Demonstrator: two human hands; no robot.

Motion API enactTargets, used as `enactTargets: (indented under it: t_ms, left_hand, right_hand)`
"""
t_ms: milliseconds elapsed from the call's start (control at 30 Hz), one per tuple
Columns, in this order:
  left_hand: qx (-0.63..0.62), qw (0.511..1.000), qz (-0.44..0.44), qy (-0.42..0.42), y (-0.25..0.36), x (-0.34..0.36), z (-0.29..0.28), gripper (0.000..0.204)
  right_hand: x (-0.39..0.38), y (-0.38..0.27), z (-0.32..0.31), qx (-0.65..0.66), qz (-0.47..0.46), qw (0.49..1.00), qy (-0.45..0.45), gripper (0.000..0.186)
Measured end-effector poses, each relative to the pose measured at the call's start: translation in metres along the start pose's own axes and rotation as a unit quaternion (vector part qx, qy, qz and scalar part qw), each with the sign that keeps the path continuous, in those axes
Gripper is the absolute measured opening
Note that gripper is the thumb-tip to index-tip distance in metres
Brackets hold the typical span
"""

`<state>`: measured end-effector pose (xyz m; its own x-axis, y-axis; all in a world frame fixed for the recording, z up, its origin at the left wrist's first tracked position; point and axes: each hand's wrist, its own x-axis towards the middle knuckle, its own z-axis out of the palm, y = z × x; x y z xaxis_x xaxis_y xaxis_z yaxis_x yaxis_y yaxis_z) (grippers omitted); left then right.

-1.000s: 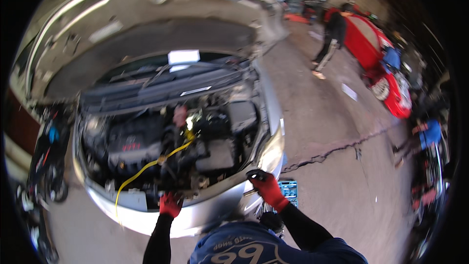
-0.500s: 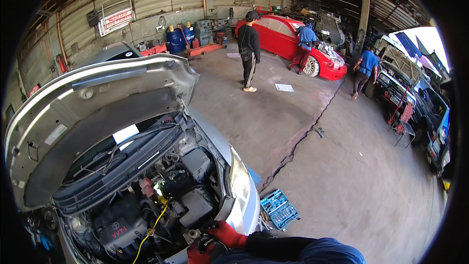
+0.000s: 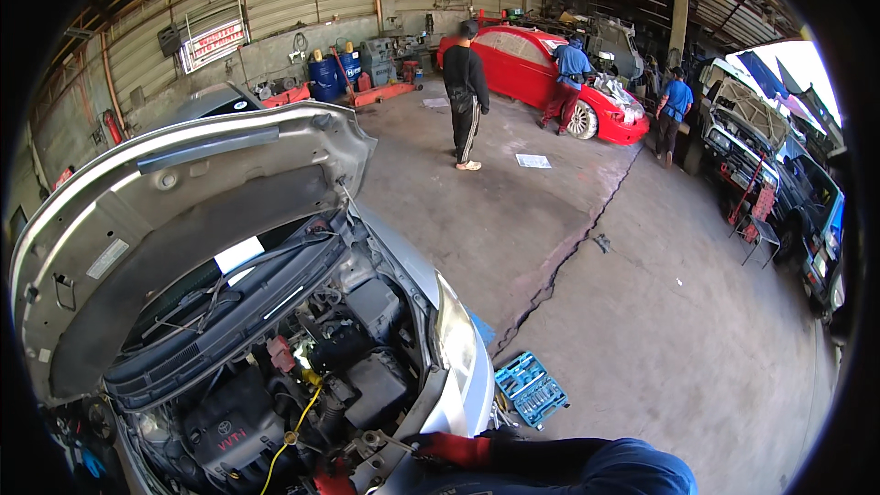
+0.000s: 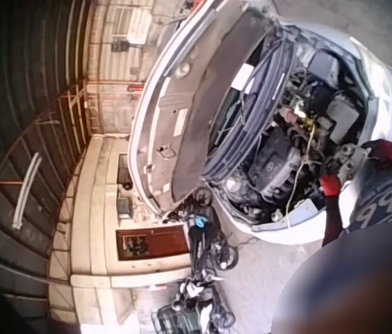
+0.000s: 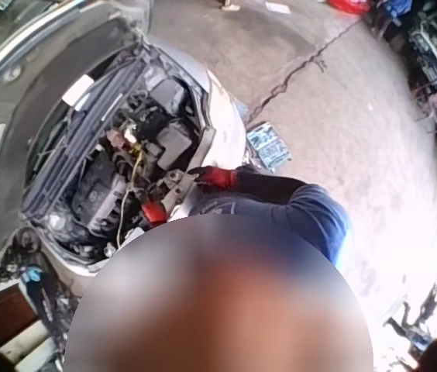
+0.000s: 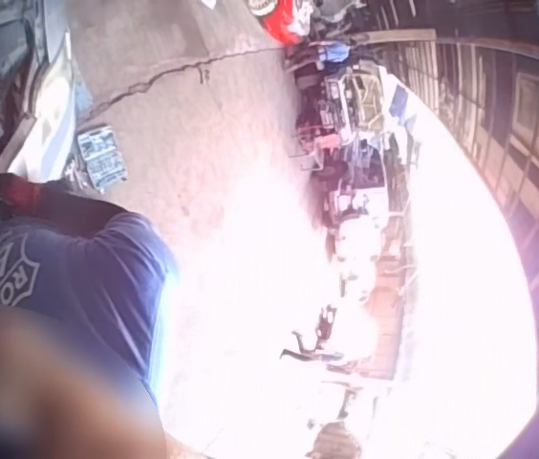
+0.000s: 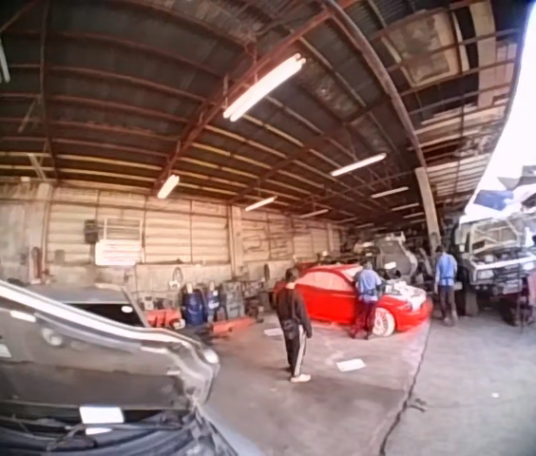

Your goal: The person works under the open hood of a silver car in a service bay, using a socket wrench and other hand tools to remove and reinstall a black plastic engine cover. They also handle a yellow hose and a white rectangular filter-like part, placing the cover back into position while other people stand nearby.

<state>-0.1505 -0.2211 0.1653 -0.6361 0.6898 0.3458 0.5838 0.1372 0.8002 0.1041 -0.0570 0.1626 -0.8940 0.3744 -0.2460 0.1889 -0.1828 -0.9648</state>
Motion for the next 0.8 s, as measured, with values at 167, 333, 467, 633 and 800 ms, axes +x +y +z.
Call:
enactTargets:
  t_ms: [167, 333, 467, 633, 800]
  left_hand:
    - [-0.184, 0.975, -0.11, -0.064, 0.002, 0.012, -0.01, 0.017]
    - [-0.052, 0.996, 0.02, -0.066, 0.038, 0.013, 0.008, 0.02]
    - [-0.025, 0.998, 0.046, -0.046, 0.051, 0.019, 0.022, 0.02]
    - [-0.069, 0.993, 0.048, -0.081, 0.084, 0.033, 0.029, 0.02]
    - [-0.122, 0.971, 0.057, -0.197, 0.138, 0.055, 0.049, 0.017]
  right_hand:
    - [-0.005, -0.095, -0.015, -0.214, -0.067, 0.974, 0.003, 0.047]
    - [-0.017, -0.141, -0.021, -0.318, -0.104, 0.942, -0.004, 0.043]
    - [-0.034, -0.157, -0.043, -0.322, -0.153, 0.934, 0.017, 0.042]
    - [-0.05, -0.153, -0.077, -0.371, -0.129, 0.919, 0.015, 0.039]
    - [-0.056, -0.146, -0.116, -0.289, -0.143, 0.946, -0.019, 0.035]
